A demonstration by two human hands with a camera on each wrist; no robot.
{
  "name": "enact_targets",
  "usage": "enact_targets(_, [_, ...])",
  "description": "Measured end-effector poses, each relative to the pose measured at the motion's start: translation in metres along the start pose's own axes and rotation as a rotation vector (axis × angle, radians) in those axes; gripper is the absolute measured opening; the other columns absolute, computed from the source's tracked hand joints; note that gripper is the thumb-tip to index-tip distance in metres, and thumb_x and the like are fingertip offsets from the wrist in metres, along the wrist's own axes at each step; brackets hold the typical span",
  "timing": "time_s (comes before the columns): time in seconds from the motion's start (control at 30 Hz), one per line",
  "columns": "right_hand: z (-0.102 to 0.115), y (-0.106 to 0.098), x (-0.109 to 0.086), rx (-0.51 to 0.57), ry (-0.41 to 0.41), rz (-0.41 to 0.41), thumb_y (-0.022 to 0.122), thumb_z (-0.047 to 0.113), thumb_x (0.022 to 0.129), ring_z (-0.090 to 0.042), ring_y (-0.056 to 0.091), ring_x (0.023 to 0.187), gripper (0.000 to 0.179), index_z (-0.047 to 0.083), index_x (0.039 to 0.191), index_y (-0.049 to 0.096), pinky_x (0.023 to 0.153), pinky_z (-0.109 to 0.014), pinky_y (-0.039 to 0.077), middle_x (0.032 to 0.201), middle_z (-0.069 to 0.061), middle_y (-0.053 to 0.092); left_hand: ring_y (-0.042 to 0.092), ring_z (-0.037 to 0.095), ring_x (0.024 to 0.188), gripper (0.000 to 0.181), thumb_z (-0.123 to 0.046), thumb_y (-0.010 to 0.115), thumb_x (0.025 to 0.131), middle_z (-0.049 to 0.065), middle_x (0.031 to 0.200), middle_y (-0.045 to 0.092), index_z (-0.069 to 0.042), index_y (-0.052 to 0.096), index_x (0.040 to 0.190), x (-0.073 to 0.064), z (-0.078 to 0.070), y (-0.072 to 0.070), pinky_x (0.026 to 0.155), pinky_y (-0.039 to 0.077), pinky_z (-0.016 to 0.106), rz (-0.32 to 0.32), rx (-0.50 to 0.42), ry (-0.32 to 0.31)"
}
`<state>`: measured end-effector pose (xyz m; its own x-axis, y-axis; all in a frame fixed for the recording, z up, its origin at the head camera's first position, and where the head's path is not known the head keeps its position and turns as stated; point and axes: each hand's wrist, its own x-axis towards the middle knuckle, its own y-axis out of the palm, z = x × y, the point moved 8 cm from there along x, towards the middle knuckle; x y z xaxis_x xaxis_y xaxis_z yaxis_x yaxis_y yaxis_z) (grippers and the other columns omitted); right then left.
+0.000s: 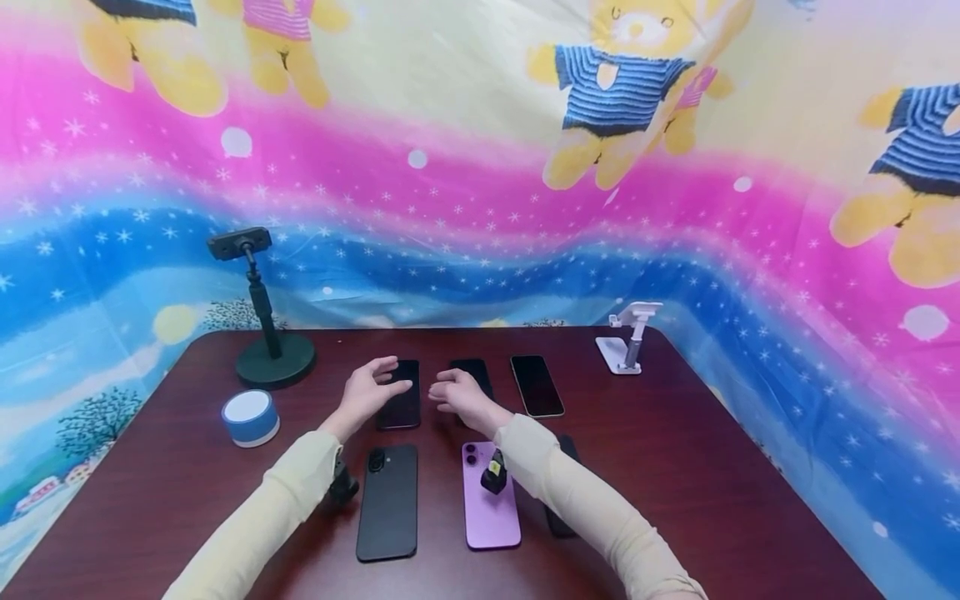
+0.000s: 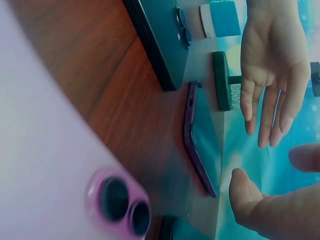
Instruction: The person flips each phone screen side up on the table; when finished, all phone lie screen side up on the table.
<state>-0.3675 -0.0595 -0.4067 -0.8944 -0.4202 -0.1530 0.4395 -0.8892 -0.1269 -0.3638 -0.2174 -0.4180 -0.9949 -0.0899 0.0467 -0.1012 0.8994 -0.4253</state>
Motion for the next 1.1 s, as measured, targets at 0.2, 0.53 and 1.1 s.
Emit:
enact_targets(0.2, [-0.019, -0.026, -0.007, 0.04, 0.01, 0.029, 0.049, 0.008, 0.096, -0.039, 0.053, 0.122, 0.051, -0.014, 0.139, 0.03, 0.104, -0.05, 0.042, 0.136, -0.032, 0.044, 0.05, 0.033, 0.128, 0.057, -0.019, 0.069, 0.087, 0.016, 0.139, 0.053, -0.005, 0.048, 0.139, -0.003, -0.024, 0.028, 0.101, 0.046, 0.047, 0.044, -0.05, 0.033])
enact_targets(0.53, [-0.039, -0.064, -0.061, 0.08, 0.014, 0.109, 0.043, 0.006, 0.097, -0.036, 0.062, 0.113, 0.051, -0.017, 0.137, 0.021, 0.097, -0.044, 0.05, 0.133, -0.039, 0.043, 0.056, 0.038, 0.119, 0.048, -0.011, 0.072, 0.083, 0.018, 0.128, 0.061, -0.002, 0.058, 0.128, -0.011, -0.077, 0.097, 0.098, 0.049, 0.046, 0.155, -0.143, 0.174])
enact_targets(1.1, [-0.07, -0.134, -0.15, 0.002, 0.122, 0.104, 0.05, 0.019, 0.097, -0.026, 0.07, 0.09, 0.056, -0.016, 0.135, 0.028, 0.067, -0.037, 0.059, 0.114, -0.027, 0.058, 0.064, 0.033, 0.106, 0.041, -0.009, 0.07, 0.085, 0.024, 0.118, 0.064, 0.005, 0.058, 0.122, -0.031, -0.098, 0.167, 0.088, 0.055, 0.038, 0.411, -0.1, 0.284])
